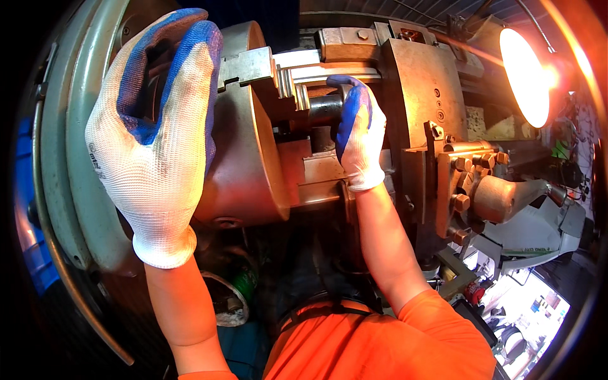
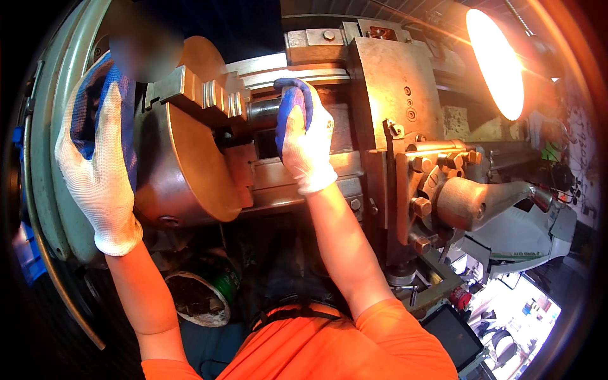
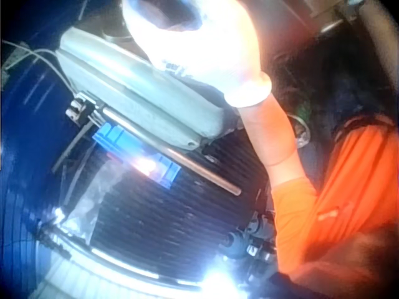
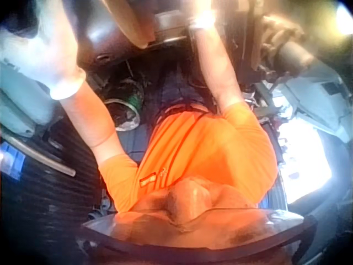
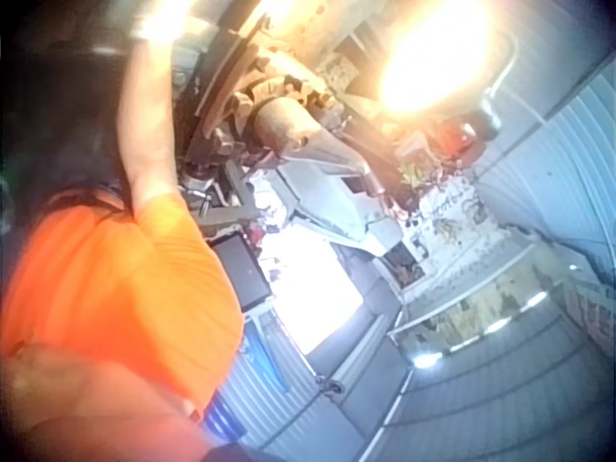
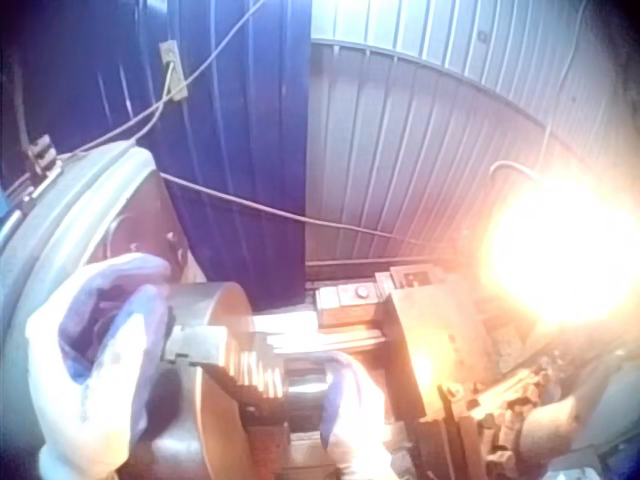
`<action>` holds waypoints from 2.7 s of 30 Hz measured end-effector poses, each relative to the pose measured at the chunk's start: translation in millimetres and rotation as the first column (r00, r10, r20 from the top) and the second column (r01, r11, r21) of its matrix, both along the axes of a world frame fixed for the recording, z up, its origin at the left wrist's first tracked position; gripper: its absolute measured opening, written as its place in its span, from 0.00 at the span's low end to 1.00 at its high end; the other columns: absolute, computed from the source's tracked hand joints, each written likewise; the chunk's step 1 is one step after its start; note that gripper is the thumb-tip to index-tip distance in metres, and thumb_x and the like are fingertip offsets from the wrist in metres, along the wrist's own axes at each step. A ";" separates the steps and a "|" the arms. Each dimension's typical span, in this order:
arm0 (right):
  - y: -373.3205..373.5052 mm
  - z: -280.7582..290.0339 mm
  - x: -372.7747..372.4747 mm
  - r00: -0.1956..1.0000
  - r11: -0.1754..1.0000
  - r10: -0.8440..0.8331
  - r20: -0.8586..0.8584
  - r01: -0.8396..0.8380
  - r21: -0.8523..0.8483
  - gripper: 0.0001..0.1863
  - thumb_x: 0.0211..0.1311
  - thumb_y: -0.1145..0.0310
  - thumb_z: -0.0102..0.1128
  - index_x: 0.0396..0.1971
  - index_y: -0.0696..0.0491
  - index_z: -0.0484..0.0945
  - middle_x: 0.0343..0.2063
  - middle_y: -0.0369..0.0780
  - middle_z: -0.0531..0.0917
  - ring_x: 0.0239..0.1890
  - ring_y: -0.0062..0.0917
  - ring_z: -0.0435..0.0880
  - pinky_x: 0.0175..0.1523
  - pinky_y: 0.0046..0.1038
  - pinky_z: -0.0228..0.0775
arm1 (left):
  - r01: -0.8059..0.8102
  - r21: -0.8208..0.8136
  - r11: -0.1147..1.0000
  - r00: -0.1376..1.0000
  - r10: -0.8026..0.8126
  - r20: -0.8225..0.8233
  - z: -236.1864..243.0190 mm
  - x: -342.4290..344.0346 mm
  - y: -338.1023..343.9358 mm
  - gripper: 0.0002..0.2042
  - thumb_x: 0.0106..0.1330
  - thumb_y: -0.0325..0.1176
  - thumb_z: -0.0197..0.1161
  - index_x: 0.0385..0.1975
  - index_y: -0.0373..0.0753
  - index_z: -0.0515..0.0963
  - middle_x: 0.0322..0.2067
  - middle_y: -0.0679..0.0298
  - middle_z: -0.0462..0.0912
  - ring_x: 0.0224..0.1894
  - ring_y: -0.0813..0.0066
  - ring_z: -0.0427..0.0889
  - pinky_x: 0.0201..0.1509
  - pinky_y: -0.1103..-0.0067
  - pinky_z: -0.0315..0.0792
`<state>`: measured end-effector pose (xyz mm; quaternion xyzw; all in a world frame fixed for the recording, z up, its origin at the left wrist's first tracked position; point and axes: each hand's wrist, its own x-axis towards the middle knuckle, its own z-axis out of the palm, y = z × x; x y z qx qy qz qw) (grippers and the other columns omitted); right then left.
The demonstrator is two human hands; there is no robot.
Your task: The person operates a metal lathe, using a blue abrasive strip to manually smooth the surface of a rotating cylindrical metal workpiece. They then remove the workpiece from the chuck and adjust the machine's tailstock and tool post.
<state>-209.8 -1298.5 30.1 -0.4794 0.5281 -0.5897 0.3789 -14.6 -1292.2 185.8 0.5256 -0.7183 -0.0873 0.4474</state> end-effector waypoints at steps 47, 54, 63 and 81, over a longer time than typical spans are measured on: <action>291.8 0.3 -358.1 0.466 0.761 0.004 -0.885 0.572 0.305 0.38 0.46 0.52 0.69 0.58 0.47 0.68 0.51 0.52 0.74 0.54 0.48 0.73 0.56 0.43 0.68 | 0.022 -0.020 1.000 0.995 -0.024 -0.097 -23.5 28.2 -12.9 0.17 0.71 0.32 0.53 0.55 0.30 0.73 0.53 0.56 0.78 0.55 0.69 0.77 0.61 0.77 0.68; 274.4 -34.2 -369.2 0.287 0.784 0.104 -0.952 0.565 0.256 0.39 0.48 0.52 0.69 0.60 0.49 0.67 0.53 0.51 0.73 0.52 0.45 0.76 0.54 0.39 0.71 | 0.037 -0.089 0.995 0.997 -0.042 -0.065 -29.3 -48.4 142.5 0.15 0.69 0.26 0.51 0.54 0.29 0.72 0.55 0.55 0.74 0.58 0.65 0.73 0.62 0.73 0.66; 304.1 -23.7 -368.6 0.368 0.864 -0.118 -0.923 0.497 0.088 0.29 0.54 0.58 0.65 0.56 0.50 0.70 0.51 0.48 0.74 0.54 0.44 0.74 0.58 0.39 0.67 | -0.298 0.533 0.792 0.894 0.427 -0.134 -158.7 -16.1 300.5 0.12 0.66 0.26 0.58 0.48 0.32 0.76 0.46 0.58 0.80 0.48 0.73 0.78 0.55 0.78 0.70; 445.2 10.1 -282.6 0.672 0.754 -0.317 -0.669 0.606 0.251 0.15 0.62 0.78 0.55 0.49 0.59 0.77 0.46 0.43 0.80 0.48 0.29 0.78 0.56 0.30 0.68 | -0.228 0.971 0.070 0.941 0.273 0.202 -358.1 97.7 380.8 0.19 0.62 0.45 0.59 0.40 0.34 0.80 0.36 0.52 0.82 0.40 0.59 0.80 0.44 0.70 0.72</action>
